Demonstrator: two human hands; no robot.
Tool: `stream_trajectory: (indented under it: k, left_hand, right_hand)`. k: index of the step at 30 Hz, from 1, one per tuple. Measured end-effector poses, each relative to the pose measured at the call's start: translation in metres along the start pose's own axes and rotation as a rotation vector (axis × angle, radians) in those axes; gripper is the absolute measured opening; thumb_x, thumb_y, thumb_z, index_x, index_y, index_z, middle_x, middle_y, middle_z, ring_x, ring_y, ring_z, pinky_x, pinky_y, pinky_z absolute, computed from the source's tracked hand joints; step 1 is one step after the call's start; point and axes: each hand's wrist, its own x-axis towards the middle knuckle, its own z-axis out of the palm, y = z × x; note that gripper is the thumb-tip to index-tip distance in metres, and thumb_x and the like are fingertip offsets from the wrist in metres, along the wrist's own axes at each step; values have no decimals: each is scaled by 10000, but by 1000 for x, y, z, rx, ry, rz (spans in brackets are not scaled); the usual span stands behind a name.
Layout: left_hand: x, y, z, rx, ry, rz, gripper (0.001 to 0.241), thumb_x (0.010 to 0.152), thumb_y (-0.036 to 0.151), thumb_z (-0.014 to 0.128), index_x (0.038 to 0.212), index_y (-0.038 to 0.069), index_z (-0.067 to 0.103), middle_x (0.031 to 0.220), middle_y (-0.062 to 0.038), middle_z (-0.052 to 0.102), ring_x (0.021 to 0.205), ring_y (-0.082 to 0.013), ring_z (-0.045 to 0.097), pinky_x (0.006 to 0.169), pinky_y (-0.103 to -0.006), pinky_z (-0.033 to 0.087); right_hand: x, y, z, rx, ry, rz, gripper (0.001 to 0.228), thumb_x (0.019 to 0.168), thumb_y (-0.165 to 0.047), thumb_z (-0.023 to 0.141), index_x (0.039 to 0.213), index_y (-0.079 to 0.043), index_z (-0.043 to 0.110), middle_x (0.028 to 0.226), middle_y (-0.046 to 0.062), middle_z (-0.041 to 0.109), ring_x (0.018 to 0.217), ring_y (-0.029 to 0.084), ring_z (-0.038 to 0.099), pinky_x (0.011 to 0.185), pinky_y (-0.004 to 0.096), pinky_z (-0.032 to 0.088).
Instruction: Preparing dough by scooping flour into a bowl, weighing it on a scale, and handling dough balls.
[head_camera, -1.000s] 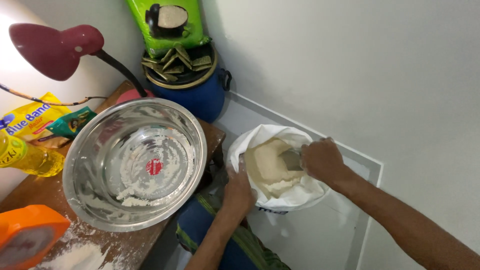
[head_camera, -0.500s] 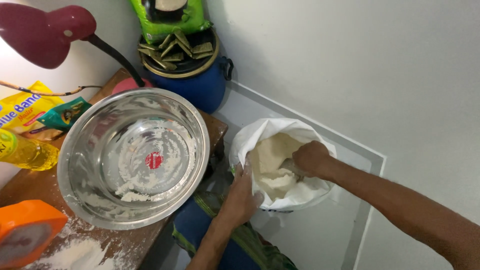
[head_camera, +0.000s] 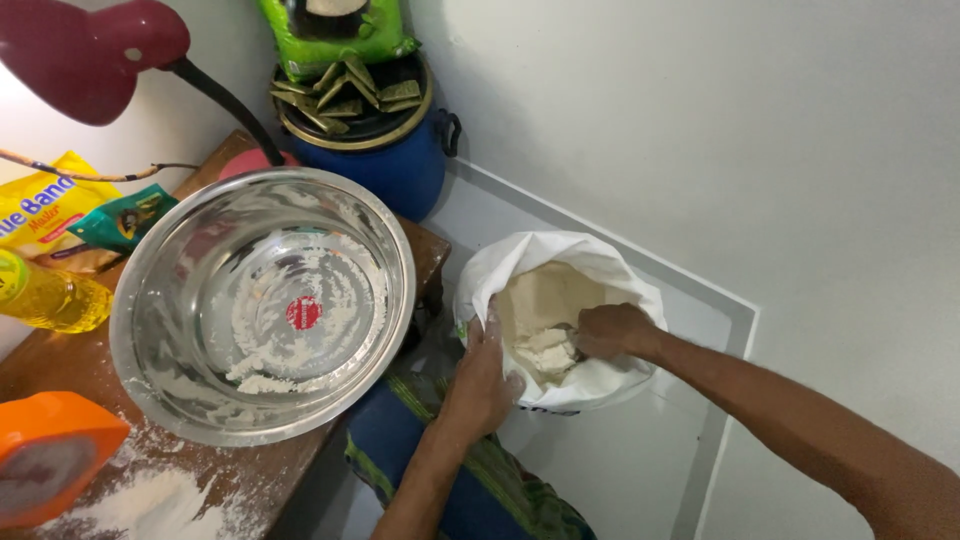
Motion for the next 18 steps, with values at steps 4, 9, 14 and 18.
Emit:
stream_trajectory:
  k: [4,9,14,18]
  left_hand:
    - [-2,6,-2,42,7,46,1022,812,14,620,1638,60,20,1549,-390,200,1122,-703,504,797,-686,495]
    - [-3,-5,1,26,13,54,998,828,58,613,1645,65,40,1563,-380,198,1196,-686,474,887,-675,495]
    - [-4,-6,1,31,9,44,1003,828,62,604,1652,90,32,1570,-368,196,1238,-670,459,924,-662,484]
    - [-4,-6,0,-5,35,48,998,832,68,601,1656,101,39,1569,-383,188,1243,-692,429,939,-682,468]
  right_hand:
    - [-3,-13,-7,38,-11,-41,483,913,-389,451,901,3,732,840,199,757,869,386,755,734,509,580]
    - [15,0,16,155,28,-118,474,906,-464,476,850,-80,749,831,188,764,849,391,761,705,520,583]
    - [2,-9,7,129,34,-150,524,907,-472,478,960,-7,714,945,265,749,961,451,734,790,575,572]
    - [-6,-12,7,255,76,-217,542,963,-411,409,1107,37,677,1091,318,721,1090,520,674,898,649,547]
